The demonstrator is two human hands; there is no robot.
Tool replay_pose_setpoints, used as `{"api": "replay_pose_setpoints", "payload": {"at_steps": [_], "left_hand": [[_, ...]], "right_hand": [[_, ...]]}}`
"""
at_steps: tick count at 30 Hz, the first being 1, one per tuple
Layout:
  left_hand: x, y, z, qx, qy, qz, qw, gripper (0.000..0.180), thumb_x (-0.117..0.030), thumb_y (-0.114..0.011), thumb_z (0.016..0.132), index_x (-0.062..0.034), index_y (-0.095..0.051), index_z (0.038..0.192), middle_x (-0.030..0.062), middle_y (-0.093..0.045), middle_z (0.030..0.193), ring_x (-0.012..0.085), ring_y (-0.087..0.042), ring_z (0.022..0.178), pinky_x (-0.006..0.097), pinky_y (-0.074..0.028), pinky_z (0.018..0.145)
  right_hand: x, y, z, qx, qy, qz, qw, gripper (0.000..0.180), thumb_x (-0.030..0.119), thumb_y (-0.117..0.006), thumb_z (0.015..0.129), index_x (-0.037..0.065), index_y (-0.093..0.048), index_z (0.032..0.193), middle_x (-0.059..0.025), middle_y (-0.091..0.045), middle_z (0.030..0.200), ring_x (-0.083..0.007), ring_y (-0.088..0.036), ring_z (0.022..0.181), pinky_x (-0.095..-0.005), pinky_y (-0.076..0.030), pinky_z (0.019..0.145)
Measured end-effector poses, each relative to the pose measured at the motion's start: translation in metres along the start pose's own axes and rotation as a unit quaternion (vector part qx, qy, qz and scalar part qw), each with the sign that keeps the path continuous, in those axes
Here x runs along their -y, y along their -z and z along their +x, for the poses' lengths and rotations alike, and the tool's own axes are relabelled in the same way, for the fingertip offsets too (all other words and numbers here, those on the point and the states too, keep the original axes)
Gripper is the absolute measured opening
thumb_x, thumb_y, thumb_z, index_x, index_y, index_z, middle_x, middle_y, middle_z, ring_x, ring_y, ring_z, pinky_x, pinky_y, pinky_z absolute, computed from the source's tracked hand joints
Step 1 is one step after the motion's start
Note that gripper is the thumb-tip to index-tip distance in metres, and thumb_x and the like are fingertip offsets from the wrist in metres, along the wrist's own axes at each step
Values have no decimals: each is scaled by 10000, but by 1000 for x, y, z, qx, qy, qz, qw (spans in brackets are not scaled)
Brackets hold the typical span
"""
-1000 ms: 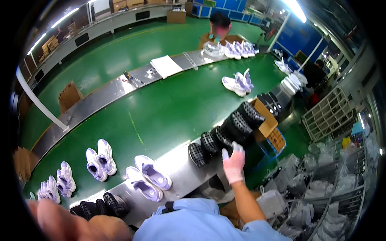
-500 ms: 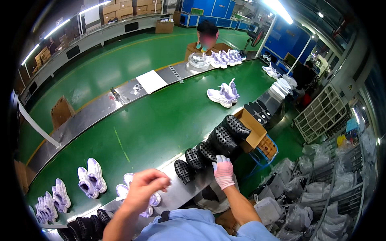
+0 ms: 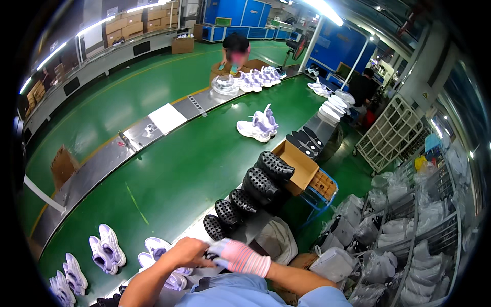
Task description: The person inserts black plastic shoe forms into white sneakers on a factory assembly line.
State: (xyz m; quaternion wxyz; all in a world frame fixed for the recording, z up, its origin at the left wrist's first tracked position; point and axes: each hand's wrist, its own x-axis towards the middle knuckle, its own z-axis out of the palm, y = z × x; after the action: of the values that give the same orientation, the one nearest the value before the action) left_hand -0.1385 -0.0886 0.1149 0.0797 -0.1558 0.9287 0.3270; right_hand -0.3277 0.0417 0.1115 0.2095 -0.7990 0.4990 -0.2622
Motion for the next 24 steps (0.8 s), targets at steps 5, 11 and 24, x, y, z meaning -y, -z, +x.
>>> {"api": "replay_pose_setpoints", "payload": {"at_steps": [5, 11, 24], "left_hand": [[18, -46, -55, 24, 51, -66, 996, 696, -632, -781, 782, -18, -668, 1091, 232, -702, 800, 443, -695, 841, 526, -535, 771], [25, -44, -107, 33, 130, -65, 989, 870, -812, -736, 697, -20, -723, 1057, 231, -702, 814, 419, -707, 841, 494, -548, 767], [61, -72, -156, -317, 255, -105, 908, 684, -450, -855, 763, 7, -651, 1230, 269, -673, 1184, 439, -646, 1066, 501, -514, 918]], "right_hand": [[22, -33, 24, 268, -71, -32, 960, 329, 290, -671, 921, 57, -592, 1140, -198, -666, 951, -425, -670, 919, -485, -557, 762], [30, -39, 39, 284, -56, 31, 957, 314, 342, -637, 966, 30, -624, 1007, -238, -678, 889, -451, -673, 862, -491, -560, 754], [32, -75, 50, 311, -148, -20, 939, 401, 436, -567, 985, 49, -671, 996, -253, -698, 858, -447, -691, 843, -511, -547, 758]]}}
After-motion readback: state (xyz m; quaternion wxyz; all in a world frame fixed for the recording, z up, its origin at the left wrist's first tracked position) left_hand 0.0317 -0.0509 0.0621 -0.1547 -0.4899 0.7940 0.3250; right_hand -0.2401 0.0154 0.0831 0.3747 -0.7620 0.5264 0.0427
